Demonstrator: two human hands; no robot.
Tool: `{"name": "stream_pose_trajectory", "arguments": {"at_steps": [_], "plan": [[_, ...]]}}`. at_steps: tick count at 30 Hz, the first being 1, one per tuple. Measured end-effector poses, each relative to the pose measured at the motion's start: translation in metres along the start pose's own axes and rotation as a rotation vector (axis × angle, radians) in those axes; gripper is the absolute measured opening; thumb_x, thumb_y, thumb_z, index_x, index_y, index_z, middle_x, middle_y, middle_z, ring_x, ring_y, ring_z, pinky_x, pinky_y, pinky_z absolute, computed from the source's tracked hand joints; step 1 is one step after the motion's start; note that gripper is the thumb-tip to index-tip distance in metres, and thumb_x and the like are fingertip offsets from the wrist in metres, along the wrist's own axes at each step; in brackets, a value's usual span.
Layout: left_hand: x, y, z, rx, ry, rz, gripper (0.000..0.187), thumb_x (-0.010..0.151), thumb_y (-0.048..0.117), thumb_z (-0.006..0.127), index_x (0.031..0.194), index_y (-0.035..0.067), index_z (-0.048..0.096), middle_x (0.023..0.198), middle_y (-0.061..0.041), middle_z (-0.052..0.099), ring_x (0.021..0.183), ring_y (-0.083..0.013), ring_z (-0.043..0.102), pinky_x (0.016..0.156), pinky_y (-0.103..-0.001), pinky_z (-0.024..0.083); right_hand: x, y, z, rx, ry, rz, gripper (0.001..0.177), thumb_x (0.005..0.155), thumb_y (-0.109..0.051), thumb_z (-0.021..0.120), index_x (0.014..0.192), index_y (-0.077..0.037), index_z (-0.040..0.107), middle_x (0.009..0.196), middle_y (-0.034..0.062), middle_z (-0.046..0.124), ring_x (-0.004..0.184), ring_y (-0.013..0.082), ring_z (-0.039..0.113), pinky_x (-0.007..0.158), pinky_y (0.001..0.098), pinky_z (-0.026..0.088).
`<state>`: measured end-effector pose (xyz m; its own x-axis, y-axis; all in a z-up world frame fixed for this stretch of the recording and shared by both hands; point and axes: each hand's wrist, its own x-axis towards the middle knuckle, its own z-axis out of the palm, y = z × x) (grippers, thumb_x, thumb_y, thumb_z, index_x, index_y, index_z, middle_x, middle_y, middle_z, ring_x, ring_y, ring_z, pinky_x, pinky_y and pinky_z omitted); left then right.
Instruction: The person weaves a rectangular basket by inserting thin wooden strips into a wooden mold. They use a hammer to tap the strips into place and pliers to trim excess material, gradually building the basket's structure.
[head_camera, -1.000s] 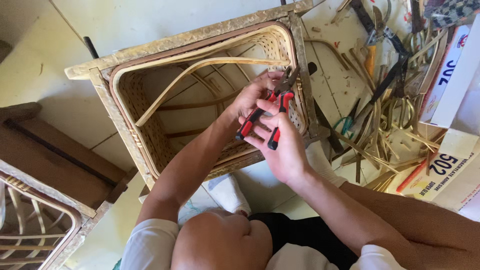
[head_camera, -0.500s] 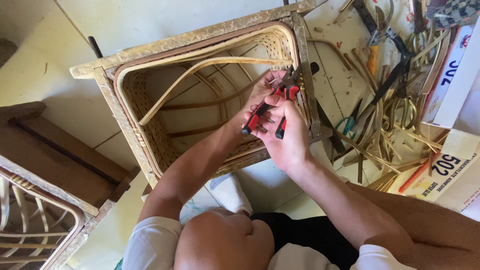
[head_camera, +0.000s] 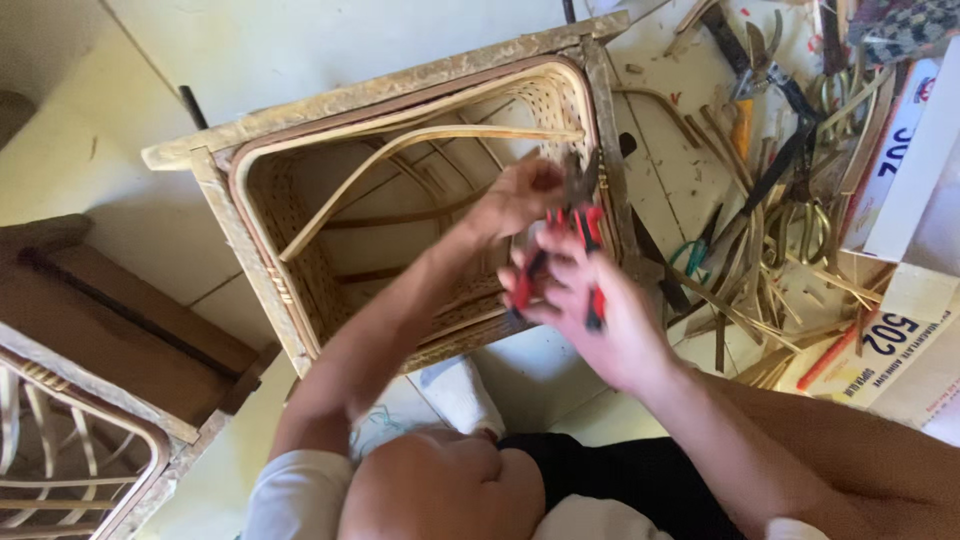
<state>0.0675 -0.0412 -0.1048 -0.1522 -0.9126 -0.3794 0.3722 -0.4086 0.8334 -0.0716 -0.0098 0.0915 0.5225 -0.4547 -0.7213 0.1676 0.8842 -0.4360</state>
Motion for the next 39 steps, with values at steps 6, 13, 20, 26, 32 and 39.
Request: {"name": "stream_pose_trajectory", "arguments": {"at_steps": [6, 13, 20, 26, 32, 39], "plan": [[-0.035, 0.025, -0.017, 0.171, -0.083, -0.075, 0.023, 0.089, 0.016, 0.075, 0.104, -0.002, 0.076, 0.092, -0.012, 0.078, 0.082, -0.0189, 0.074, 0.073, -0.032, 0.063, -0.096, 0.044, -0.034, -0.074, 0.154, 0.053, 0.064, 0.080, -0.014, 0.047, 0.142, 0.000, 0.047, 0.142, 0.0241, 0.055, 0.131, 0.0414, 0.060, 0.106, 0.0573, 0.049], [-0.092, 0.045, 0.022, 0.649, -0.137, -0.059, 0.037, 0.102, 0.038, 0.063, 0.118, 0.008, 0.076, 0.096, -0.013, 0.079, 0.082, -0.0213, 0.078, 0.077, -0.037, 0.061, -0.126, 0.059, -0.059, -0.006, 0.157, 0.060, 0.058, 0.086, -0.016, 0.048, 0.142, -0.002, 0.048, 0.141, 0.0207, 0.056, 0.129, 0.0387, 0.059, 0.106, 0.0547, 0.047], [-0.175, 0.028, 0.054, 1.661, 0.064, 0.480, 0.057, 0.097, 0.028, 0.054, 0.142, -0.007, 0.053, 0.104, -0.014, 0.073, 0.085, -0.0225, 0.071, 0.069, -0.034, 0.059, -0.149, -0.029, -0.102, -0.762, 0.333, 0.273, 0.039, 0.088, -0.024, 0.061, 0.121, -0.004, 0.062, 0.105, 0.0177, 0.071, 0.092, 0.0274, 0.069, 0.083, 0.0419, 0.058], [-0.172, 0.004, 0.049, 1.707, 0.027, 0.422, 0.028, 0.103, 0.011, 0.056, 0.127, -0.004, 0.058, 0.099, -0.011, 0.070, 0.079, -0.0160, 0.066, 0.060, -0.028, 0.057, -0.110, -0.117, -0.101, -2.146, 0.018, -0.300, 0.030, 0.091, -0.027, 0.072, 0.105, -0.001, 0.069, 0.106, 0.0108, 0.060, 0.068, 0.0151, 0.056, 0.055, 0.0307, 0.051], [-0.177, 0.014, 0.054, 1.661, 0.152, 0.482, 0.033, 0.094, 0.013, 0.059, 0.122, -0.003, 0.061, 0.100, -0.011, 0.067, 0.083, -0.0210, 0.066, 0.064, -0.033, 0.057, -0.022, -0.131, -0.129, -2.420, -0.342, -0.552, 0.024, 0.082, -0.020, 0.078, 0.091, 0.002, 0.072, 0.095, 0.0110, 0.057, 0.068, 0.0175, 0.056, 0.053, 0.0303, 0.055], [-0.175, 0.019, 0.055, 1.598, 0.130, 0.536, 0.032, 0.092, 0.012, 0.060, 0.120, -0.003, 0.060, 0.097, -0.010, 0.066, 0.087, -0.0232, 0.067, 0.071, -0.035, 0.058, -0.039, -0.123, -0.179, -2.311, -0.588, -0.983, 0.020, 0.079, -0.014, 0.081, 0.088, 0.000, 0.070, 0.100, 0.0097, 0.059, 0.085, 0.0244, 0.064, 0.060, 0.0314, 0.057]]}}
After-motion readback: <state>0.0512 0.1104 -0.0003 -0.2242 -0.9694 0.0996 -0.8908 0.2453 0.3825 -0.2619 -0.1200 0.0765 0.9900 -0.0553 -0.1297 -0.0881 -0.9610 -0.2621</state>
